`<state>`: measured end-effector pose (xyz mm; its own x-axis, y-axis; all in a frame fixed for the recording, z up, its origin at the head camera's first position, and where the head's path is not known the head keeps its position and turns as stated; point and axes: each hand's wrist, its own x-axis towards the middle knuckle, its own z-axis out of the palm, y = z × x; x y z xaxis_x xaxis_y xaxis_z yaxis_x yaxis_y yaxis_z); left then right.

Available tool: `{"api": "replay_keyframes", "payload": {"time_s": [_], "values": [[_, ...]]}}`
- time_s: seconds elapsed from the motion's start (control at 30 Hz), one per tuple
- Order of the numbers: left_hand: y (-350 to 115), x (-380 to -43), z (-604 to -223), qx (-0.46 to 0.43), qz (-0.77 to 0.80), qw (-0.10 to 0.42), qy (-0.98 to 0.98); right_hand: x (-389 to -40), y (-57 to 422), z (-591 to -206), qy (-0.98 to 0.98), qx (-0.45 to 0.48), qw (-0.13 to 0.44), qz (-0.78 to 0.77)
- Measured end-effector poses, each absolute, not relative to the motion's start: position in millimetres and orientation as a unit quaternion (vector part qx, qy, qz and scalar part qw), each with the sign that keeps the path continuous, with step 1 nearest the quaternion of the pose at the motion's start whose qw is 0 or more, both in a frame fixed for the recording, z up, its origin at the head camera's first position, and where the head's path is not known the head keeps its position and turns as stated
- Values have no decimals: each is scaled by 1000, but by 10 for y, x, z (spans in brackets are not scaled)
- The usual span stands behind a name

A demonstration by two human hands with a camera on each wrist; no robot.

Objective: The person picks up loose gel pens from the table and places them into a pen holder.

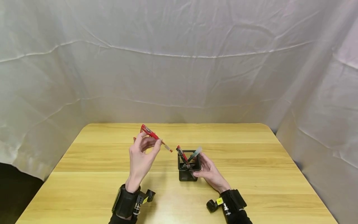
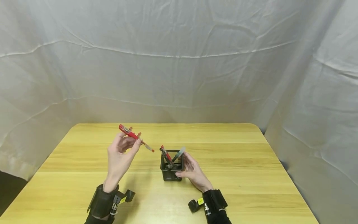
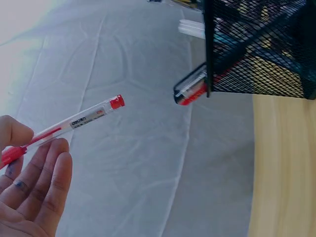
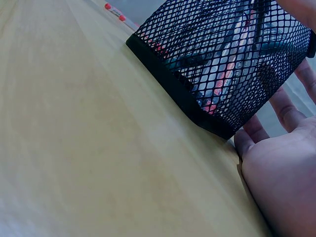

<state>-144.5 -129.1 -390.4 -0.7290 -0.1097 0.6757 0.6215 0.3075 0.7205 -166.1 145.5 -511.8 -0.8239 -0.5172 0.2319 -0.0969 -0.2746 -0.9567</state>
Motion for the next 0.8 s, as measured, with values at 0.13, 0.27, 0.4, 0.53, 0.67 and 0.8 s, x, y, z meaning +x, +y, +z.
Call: {"api": "replay_keyframes", "payload": {"time_s": [0.13, 0.27, 0.4, 0.53, 0.67, 0.8], "values": [[-1269, -1443, -3906, -198, -555, 338, -734, -1669, 1455, -5114, 586, -262, 139, -754], [-1226, -1530, -4038, -248, -551, 353, -714, -1670, 1458, -5112, 586, -261, 138, -755], [-1147, -1530, -4079, -273, -541, 329, -725, -1677, 1468, -5114, 586, -259, 139, -755], [-1062, -1450, -4012, -272, -528, 297, -748, -1683, 1480, -5116, 587, -257, 141, -755], [-1008, -1458, -4047, -287, -523, 291, -748, -1681, 1492, -5117, 585, -259, 140, -755], [-969, -1420, -4012, -279, -518, 257, -767, -1678, 1500, -5115, 584, -261, 137, -757]]}}
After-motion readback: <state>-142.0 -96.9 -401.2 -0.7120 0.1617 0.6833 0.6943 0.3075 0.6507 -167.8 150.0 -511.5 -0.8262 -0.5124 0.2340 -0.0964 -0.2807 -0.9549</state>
